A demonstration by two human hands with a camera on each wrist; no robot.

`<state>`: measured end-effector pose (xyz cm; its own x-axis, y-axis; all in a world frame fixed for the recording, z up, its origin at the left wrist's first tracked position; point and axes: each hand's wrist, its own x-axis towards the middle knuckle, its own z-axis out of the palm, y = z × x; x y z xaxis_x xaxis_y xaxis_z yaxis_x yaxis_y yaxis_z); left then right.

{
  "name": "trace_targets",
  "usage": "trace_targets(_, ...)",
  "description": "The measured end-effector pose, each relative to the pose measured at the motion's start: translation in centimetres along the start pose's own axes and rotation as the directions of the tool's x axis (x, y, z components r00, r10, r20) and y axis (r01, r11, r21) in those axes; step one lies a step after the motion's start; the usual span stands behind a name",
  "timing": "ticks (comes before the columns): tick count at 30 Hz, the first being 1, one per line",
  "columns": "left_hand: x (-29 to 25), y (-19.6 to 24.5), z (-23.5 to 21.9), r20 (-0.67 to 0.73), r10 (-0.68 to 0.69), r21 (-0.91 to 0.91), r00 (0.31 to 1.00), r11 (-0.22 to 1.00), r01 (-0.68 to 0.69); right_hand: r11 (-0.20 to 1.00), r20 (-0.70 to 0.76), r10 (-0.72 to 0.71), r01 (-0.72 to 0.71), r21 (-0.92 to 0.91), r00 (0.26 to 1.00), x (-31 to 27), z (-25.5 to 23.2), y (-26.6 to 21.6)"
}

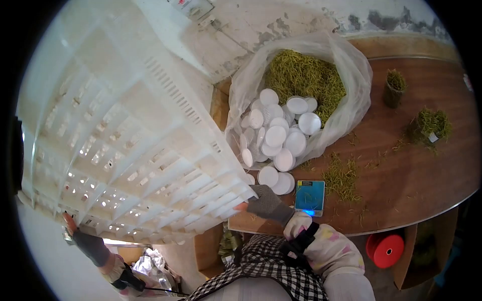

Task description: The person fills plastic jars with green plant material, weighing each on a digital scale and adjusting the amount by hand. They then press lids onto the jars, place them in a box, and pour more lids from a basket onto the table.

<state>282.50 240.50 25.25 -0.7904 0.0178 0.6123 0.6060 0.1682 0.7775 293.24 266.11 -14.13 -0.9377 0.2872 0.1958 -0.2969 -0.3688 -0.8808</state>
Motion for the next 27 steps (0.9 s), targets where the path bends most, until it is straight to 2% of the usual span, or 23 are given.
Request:
trace_targets(1,-0.3,-0.6,-0.6,-0.003,-0.002,-0.006,1.000,1.000,0.002,0.998,0.006,0.056,-0.056,-0.038,0.998,-0.2,0.1,-0.2)
trace_targets(2,-0.5,-1.5,-1.5,-0.071,0.029,0.079,0.997,0.997,-0.024,0.991,0.009,0.114,-0.113,-0.076,0.993,-0.3,0.5,-0.6)
trace_targets(3,-0.9,-2.5,-2.6,-0.138,0.067,0.163,0.988,0.986,-0.044,0.990,0.007,0.112,-0.111,-0.085,0.994,-0.4,0.9,-0.6)
trace_targets(4,-1.2,-3.5,-4.0,-0.144,0.065,0.152,0.987,0.987,-0.043,0.988,0.006,0.077,-0.076,-0.133,0.997,-0.6,1.3,-0.5)
trace_targets(6,-1.2,-6.0,-7.9,-0.175,-0.095,-0.213,0.980,0.975,0.057,0.980,0.013,0.041,-0.038,-0.198,0.999,-0.7,2.5,-1.1)
trace_targets(7,-1.6,-7.9,-10.4,-0.187,-0.097,-0.225,0.978,0.973,0.054,0.947,0.012,0.004,0.000,-0.320,1.000,-0.9,3.2,-1.7)
trace_targets(8,-2.4,-10.3,-13.3,-0.189,0.106,0.144,0.976,0.986,-0.079,0.899,0.019,-0.035,0.040,-0.437,0.999,-1.1,4.0,-2.1)
trace_targets(9,-3.4,-11.7,-14.7,-0.122,0.289,0.494,0.950,0.847,-0.194,0.892,0.036,-0.039,0.051,-0.449,0.999,-1.2,4.8,-2.4)
trace_targets(10,-4.8,-13.1,-16.2,-0.187,0.257,0.377,0.948,0.910,-0.173,0.857,0.080,-0.074,0.105,-0.504,0.994,-1.3,5.6,-2.5)
trace_targets(11,-6.1,-13.4,-16.6,-0.210,0.253,0.377,0.944,0.912,-0.161,0.818,0.127,-0.102,0.156,-0.554,0.987,-1.4,6.4,-2.5)
trace_targets(12,-3.2,-14.0,-15.9,-0.244,0.081,0.253,0.966,0.967,-0.017,0.750,0.184,-0.140,0.226,-0.622,0.973,0.6,8.2,-3.6)
trace_targets(13,-2.6,-14.7,-16.5,-0.285,-0.073,0.122,0.956,0.986,0.111,0.746,0.191,-0.117,0.213,-0.631,0.975,1.6,9.8,-3.5)
trace_targets(14,-2.1,-17.3,-19.4,-0.225,-0.060,0.278,0.972,0.952,0.124,0.742,0.200,-0.134,0.232,-0.629,0.971,2.5,11.8,-2.9)
trace_targets(15,-1.5,-20.5,-21.7,-0.234,-0.094,0.278,0.968,0.947,0.160,0.741,0.202,-0.141,0.238,-0.628,0.969,3.7,14.0,-2.7)
trace_targets(16,-1.3,-21.8,-21.6,-0.306,-0.275,-0.130,0.911,0.961,0.246,0.739,0.251,-0.117,0.253,-0.625,0.961,4.9,15.8,-3.2)
trace_targets(17,-1.7,-23.7,-22.9,-0.315,-0.449,-0.523,0.836,0.817,0.242,0.732,0.272,-0.094,0.251,-0.633,0.958,5.7,17.4,-2.6)
trace_targets(18,-2.2,-24.1,-22.1,-0.458,-0.482,-0.444,0.747,0.852,0.277,0.688,0.276,-0.058,0.239,-0.685,0.959,6.5,18.9,-1.9)
trace_targets(19,-4.0,-25.0,-23.5,-0.484,-0.481,-0.451,0.731,0.853,0.262,0.641,0.292,-0.038,0.248,-0.726,0.956,6.3,20.0,-1.0)
trace_targets(21,-5.3,-29.4,-25.8,-0.566,-0.532,-0.407,0.630,0.845,0.348,0.623,0.286,0.056,0.190,-0.759,0.957,8.0,22.6,0.3)
trace_targets(24,-9.3,-37.9,-30.2,-0.537,-0.597,-0.467,0.596,0.799,0.379,0.551,0.330,0.102,0.222,-0.804,0.939,10.1,25.4,2.3)
trace_targets(25,-10.6,-40.6,-31.1,-0.526,-0.601,-0.465,0.601,0.796,0.388,0.487,0.326,0.196,0.197,-0.851,0.925,10.7,26.3,2.2)
trace_targets(26,-10.9,-41.2,-31.2,-0.475,-0.662,-0.517,0.580,0.743,0.425,0.416,0.316,0.288,0.179,-0.892,0.904,11.1,26.9,2.1)
trace_targets(27,-11.4,-41.9,-30.9,-0.478,-0.677,-0.532,0.559,0.730,0.430,0.399,0.317,0.308,0.181,-0.899,0.897,11.4,27.3,2.4)
